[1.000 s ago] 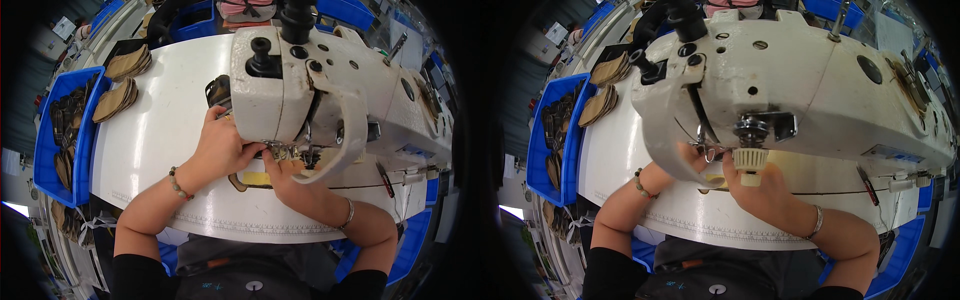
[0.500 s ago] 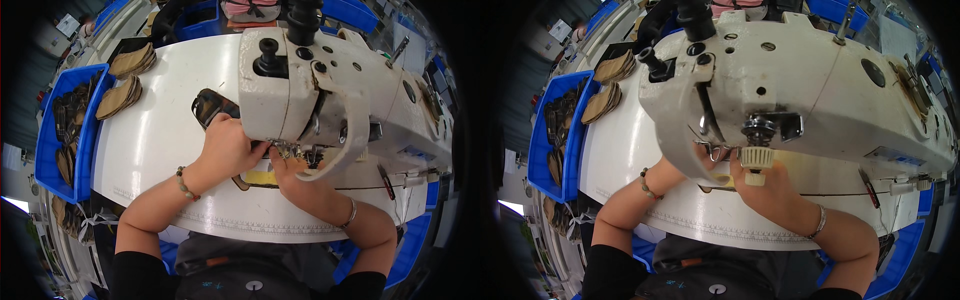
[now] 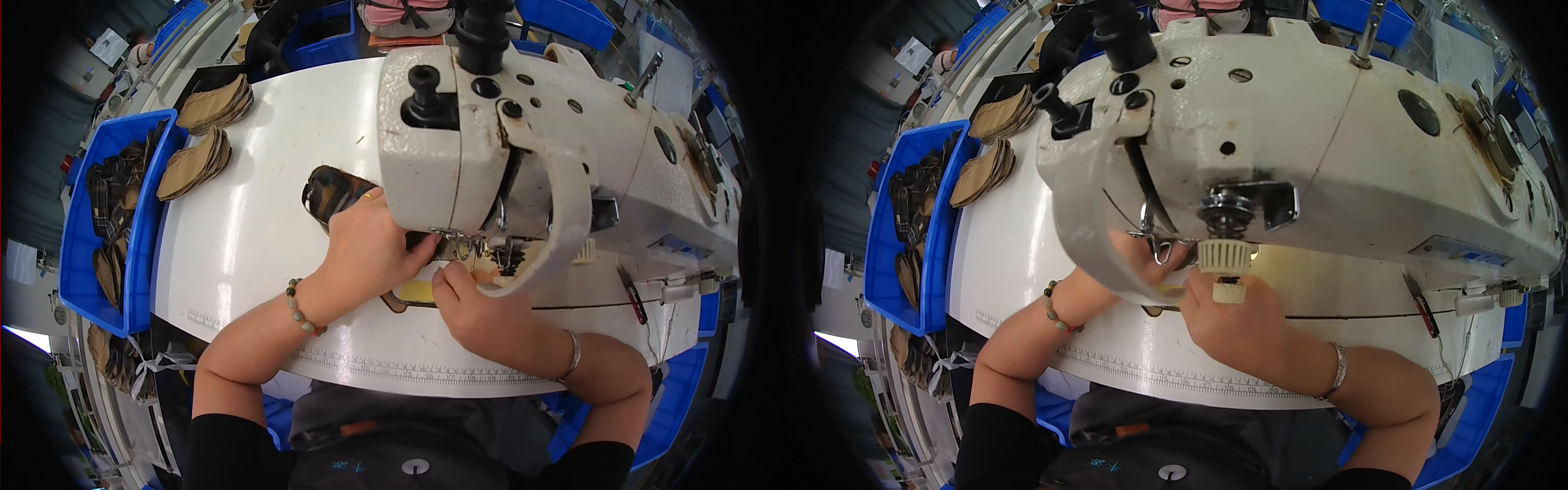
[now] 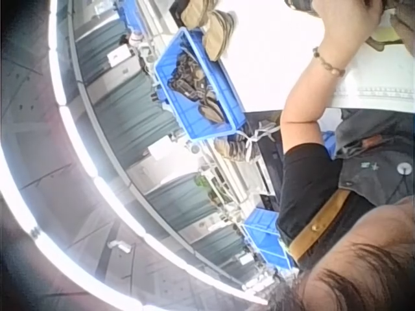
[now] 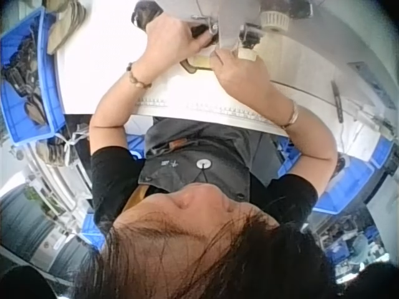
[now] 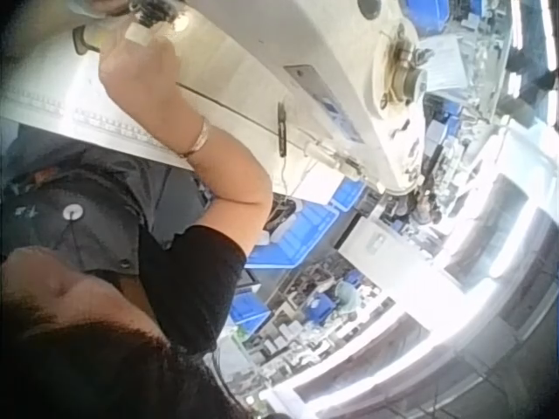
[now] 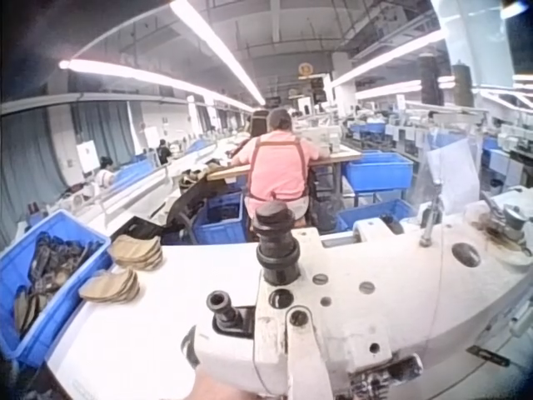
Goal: Sewing a lining piece onto a leather shoe upper component using an industrial sewing machine.
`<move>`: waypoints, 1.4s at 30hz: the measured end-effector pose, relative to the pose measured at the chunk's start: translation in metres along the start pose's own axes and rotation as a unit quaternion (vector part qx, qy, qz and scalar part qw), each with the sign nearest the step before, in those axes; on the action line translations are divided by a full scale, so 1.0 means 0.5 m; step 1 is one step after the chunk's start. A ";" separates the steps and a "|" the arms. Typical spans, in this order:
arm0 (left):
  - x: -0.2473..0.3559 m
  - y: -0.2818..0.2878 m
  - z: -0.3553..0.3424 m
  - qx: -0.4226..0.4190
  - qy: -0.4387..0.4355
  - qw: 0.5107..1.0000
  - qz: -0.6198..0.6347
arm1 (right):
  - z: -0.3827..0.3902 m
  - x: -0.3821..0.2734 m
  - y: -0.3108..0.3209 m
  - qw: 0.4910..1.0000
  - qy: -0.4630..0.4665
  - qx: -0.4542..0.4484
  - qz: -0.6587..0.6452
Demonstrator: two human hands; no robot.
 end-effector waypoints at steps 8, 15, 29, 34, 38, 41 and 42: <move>-0.002 -0.003 0.003 -0.002 0.009 1.000 -0.025 | 0.010 -0.011 -0.028 0.997 -0.003 0.045 -0.062; 0.012 0.018 -0.004 -0.021 0.030 0.997 -0.062 | 0.006 -0.011 -0.032 0.994 0.022 0.095 -0.058; -0.007 -0.013 -0.001 -0.019 0.042 0.999 -0.001 | 0.007 -0.010 -0.024 0.996 -0.020 0.029 -0.081; 0.006 0.003 -0.007 -0.032 0.045 0.998 -0.041 | 0.010 -0.007 -0.039 0.999 0.029 0.042 -0.015; 0.025 0.034 -0.001 -0.061 0.023 0.995 -0.082 | 0.008 -0.001 -0.027 0.997 0.004 0.068 -0.040; 0.050 0.056 0.015 -0.098 -0.063 0.992 -0.057 | 0.005 0.004 -0.021 0.995 0.021 0.091 -0.022; 0.049 0.056 0.020 -0.098 -0.063 0.991 -0.059 | 0.002 -0.002 -0.015 0.993 0.043 0.110 0.004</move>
Point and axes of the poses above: each hand's wrist, its own z-axis away from the middle knuckle, its own y-axis out of the back of the hand, x = y × z, the point moved 5 cm from there along -z, towards the middle knuckle, and after that the axes turned 9 degrees about -z, right-handed, at the moved point
